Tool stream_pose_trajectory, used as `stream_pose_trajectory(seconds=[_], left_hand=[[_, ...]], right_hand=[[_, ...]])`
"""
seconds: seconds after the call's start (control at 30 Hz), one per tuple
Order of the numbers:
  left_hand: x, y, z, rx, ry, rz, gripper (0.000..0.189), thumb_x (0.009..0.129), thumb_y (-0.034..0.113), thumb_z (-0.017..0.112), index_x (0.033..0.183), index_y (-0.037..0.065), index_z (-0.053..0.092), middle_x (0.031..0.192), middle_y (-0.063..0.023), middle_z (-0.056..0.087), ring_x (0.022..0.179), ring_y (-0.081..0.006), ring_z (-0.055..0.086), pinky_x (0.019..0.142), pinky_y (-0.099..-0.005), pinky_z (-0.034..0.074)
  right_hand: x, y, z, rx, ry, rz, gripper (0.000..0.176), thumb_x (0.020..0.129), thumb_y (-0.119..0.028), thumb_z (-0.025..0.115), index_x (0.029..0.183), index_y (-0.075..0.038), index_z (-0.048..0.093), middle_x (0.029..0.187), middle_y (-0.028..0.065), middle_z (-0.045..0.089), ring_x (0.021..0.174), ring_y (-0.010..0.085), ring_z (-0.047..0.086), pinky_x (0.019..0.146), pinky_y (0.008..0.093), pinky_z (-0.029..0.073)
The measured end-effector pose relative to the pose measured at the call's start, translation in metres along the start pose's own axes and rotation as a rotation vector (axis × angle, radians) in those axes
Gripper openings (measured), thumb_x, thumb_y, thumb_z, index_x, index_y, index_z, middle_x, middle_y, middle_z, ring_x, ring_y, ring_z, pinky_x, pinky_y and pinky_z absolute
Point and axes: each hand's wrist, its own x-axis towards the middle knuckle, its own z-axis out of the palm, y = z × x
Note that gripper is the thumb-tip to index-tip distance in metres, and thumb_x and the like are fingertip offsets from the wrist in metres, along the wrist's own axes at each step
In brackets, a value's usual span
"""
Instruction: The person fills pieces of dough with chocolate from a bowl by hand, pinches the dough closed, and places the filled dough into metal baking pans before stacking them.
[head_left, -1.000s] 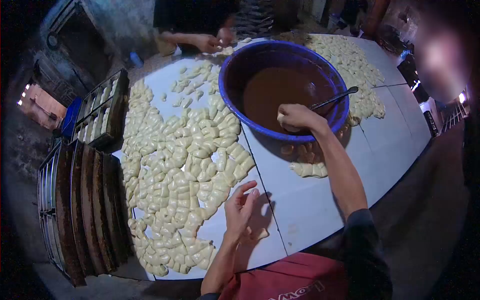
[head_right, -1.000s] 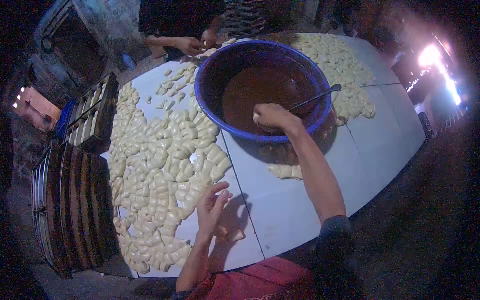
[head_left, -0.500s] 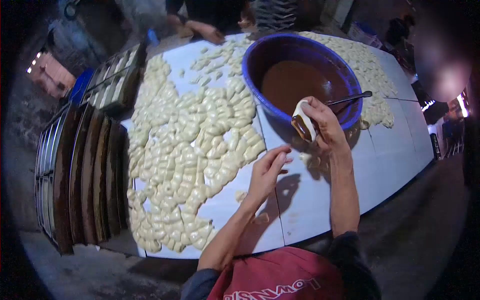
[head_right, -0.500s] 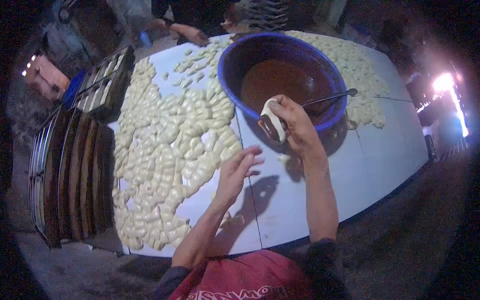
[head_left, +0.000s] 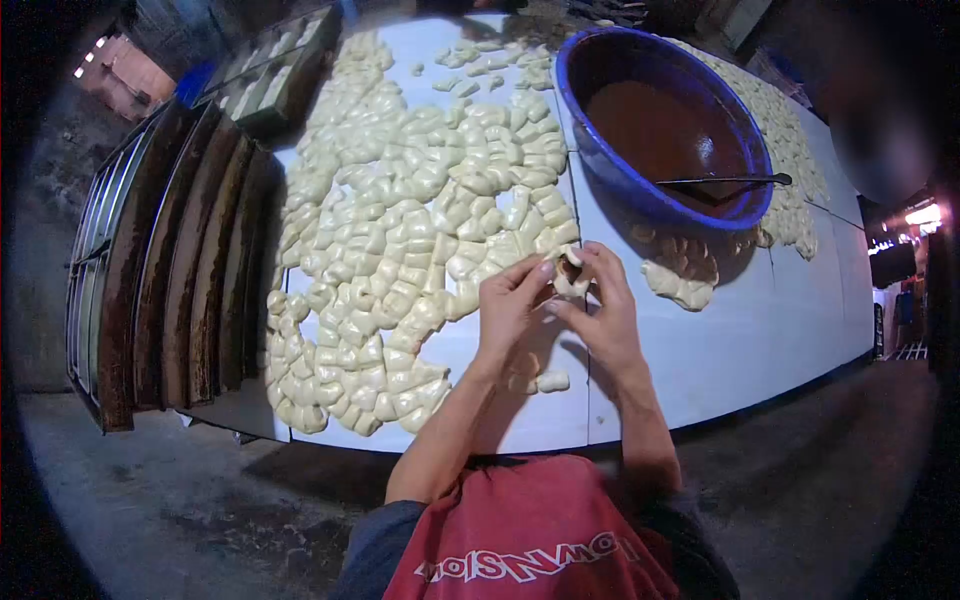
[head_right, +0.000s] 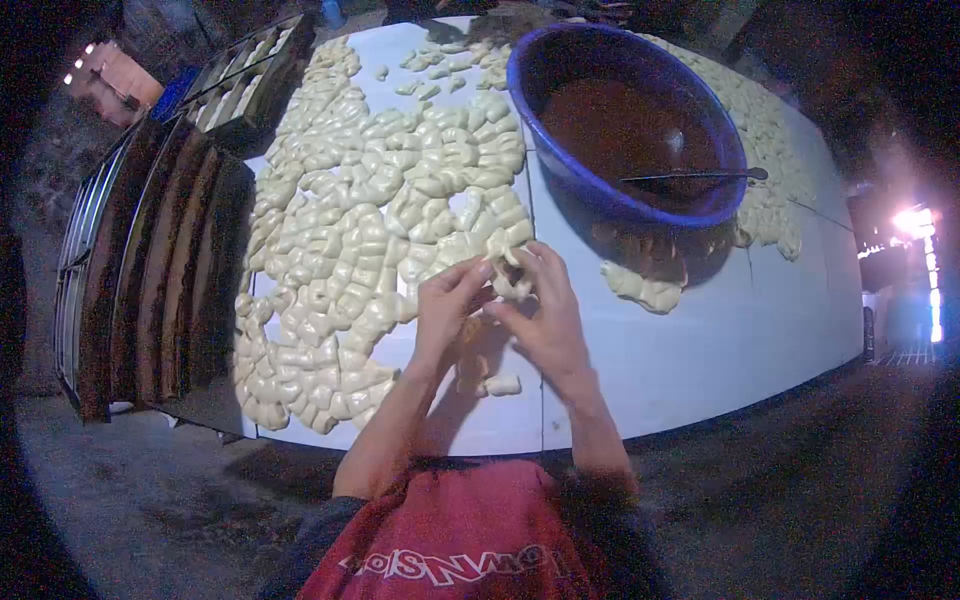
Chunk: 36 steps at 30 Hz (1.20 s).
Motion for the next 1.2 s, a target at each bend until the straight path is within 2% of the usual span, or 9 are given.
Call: stream_pose_trajectory(seconds=[0.17,0.2,0.3,0.43,0.73,0.83,0.9,1.1,1.2], left_hand=[[-0.017,0.013,0.002,0.132,0.044,0.100,0.040,0.090,0.017,0.072,0.122,-0.005,0.063,0.104,-0.0097,0.070,0.093,-0.0144,0.065,0.078,-0.0255,0.052],[-0.014,0.014,0.001,0.130,0.002,0.132,0.042,0.089,0.021,0.073,0.122,-0.003,0.064,0.103,-0.0090,0.070,0.091,-0.0126,0.065,0.077,-0.0249,0.052],[-0.014,0.030,-0.005,0.237,-0.042,-0.028,0.040,0.089,0.024,0.073,0.120,0.000,0.065,0.101,-0.0073,0.070,0.088,-0.0107,0.064,0.073,-0.0247,0.052],[-0.008,0.041,-0.017,0.175,-0.131,-0.107,0.035,0.090,0.024,0.072,0.116,0.002,0.067,0.100,-0.0051,0.070,0.082,-0.0092,0.063,0.064,-0.0246,0.053],[-0.036,0.042,-0.013,0.227,-0.162,0.051,0.029,0.092,0.015,0.068,0.115,-0.002,0.066,0.099,-0.0094,0.069,0.079,-0.0142,0.067,0.064,-0.0249,0.058],[-0.035,0.032,-0.016,0.179,-0.196,0.022,0.028,0.094,0.015,0.065,0.116,-0.002,0.065,0.101,-0.0089,0.068,0.083,-0.0138,0.067,0.066,-0.0255,0.058],[-0.042,0.030,-0.015,0.154,-0.223,0.030,0.029,0.097,0.018,0.061,0.119,-0.001,0.064,0.107,-0.0083,0.067,0.091,-0.0122,0.065,0.072,-0.0272,0.058],[-0.046,0.019,-0.021,0.346,-0.252,-0.001,0.024,0.092,0.016,0.069,0.105,-0.003,0.070,0.090,-0.0071,0.070,0.078,-0.0114,0.066,0.071,-0.0256,0.056],[-0.048,0.013,-0.023,0.327,-0.221,-0.058,0.026,0.094,0.019,0.066,0.107,-0.003,0.069,0.092,-0.0077,0.071,0.080,-0.0106,0.065,0.070,-0.0249,0.054]], right_hand=[[-0.005,0.006,0.027,-0.182,0.141,-0.066,0.032,0.084,-0.003,0.067,0.115,-0.007,0.067,0.107,0.0146,0.060,0.104,0.0285,0.062,0.085,0.0356,0.052],[-0.002,-0.005,0.027,-0.209,0.153,-0.060,0.021,0.088,-0.003,0.065,0.108,-0.003,0.070,0.099,0.0090,0.066,0.095,0.0197,0.064,0.079,0.0331,0.053],[0.000,0.001,0.030,0.456,0.013,0.273,0.017,0.093,-0.006,0.063,0.108,0.001,0.069,0.107,0.0049,0.067,0.095,0.0118,0.061,0.076,0.0277,0.051],[-0.008,-0.022,0.016,0.518,-0.103,0.350,0.027,0.094,-0.011,0.064,0.117,0.002,0.066,0.112,0.0049,0.065,0.097,0.0093,0.058,0.075,0.0230,0.048],[-0.010,0.008,0.026,0.184,0.201,-0.239,0.015,0.088,-0.008,0.071,0.103,-0.006,0.067,0.119,0.0101,0.059,0.095,0.0183,0.063,0.082,0.0303,0.051],[-0.009,-0.007,0.045,0.391,0.348,-0.146,0.015,0.089,-0.009,0.071,0.102,-0.005,0.066,0.111,0.0097,0.062,0.092,0.0172,0.063,0.081,0.0309,0.051],[-0.009,0.003,0.041,0.074,0.301,-0.236,0.015,0.089,-0.012,0.071,0.099,-0.003,0.064,0.091,0.0079,0.066,0.081,0.0168,0.064,0.071,0.0307,0.051],[-0.026,0.009,0.022,-0.052,0.111,-0.047,0.017,0.089,-0.013,0.071,0.100,-0.002,0.065,0.093,0.0102,0.066,0.077,0.0167,0.064,0.064,0.0291,0.051],[-0.036,-0.011,0.011,-0.038,0.058,-0.173,0.020,0.086,-0.010,0.071,0.104,-0.002,0.066,0.098,0.0105,0.066,0.081,0.0187,0.065,0.064,0.0283,0.051]])
